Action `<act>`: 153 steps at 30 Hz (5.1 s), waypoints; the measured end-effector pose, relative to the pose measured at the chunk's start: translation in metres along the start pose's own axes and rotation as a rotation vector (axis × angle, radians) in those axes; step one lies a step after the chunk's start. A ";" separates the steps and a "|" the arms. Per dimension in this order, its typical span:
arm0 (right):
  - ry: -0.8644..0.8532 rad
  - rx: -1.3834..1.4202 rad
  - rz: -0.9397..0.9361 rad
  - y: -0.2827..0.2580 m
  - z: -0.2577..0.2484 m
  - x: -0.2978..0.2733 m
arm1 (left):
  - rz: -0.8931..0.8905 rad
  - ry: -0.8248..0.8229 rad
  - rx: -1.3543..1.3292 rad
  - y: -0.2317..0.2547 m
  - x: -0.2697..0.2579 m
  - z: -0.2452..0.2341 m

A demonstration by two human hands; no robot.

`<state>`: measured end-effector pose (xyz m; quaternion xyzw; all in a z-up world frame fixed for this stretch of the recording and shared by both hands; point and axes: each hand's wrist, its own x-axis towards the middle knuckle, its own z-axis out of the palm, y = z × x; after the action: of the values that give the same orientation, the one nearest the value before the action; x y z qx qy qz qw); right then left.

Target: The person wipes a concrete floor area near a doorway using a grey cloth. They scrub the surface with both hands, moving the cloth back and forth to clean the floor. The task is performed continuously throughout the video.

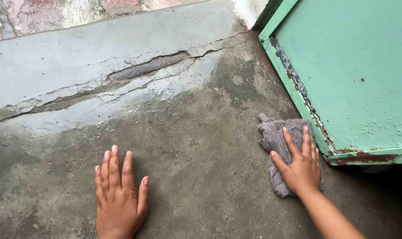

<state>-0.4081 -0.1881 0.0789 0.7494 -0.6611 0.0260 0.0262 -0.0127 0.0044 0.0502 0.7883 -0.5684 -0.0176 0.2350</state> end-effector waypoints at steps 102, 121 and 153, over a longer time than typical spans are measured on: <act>0.158 0.046 -0.817 -0.300 0.003 -0.006 | -0.224 -0.104 0.232 -0.115 -0.054 -0.063; 0.070 -0.336 -0.833 -0.284 0.078 0.020 | -0.200 -0.130 0.100 -0.125 -0.066 -0.056; 0.260 0.283 -0.758 -0.394 0.091 0.001 | -0.236 -0.103 0.020 -0.121 -0.072 -0.066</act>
<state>-0.0167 -0.1462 -0.0136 0.9262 -0.3197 0.1993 0.0139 0.0892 0.1218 0.0443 0.8502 -0.4830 -0.0799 0.1937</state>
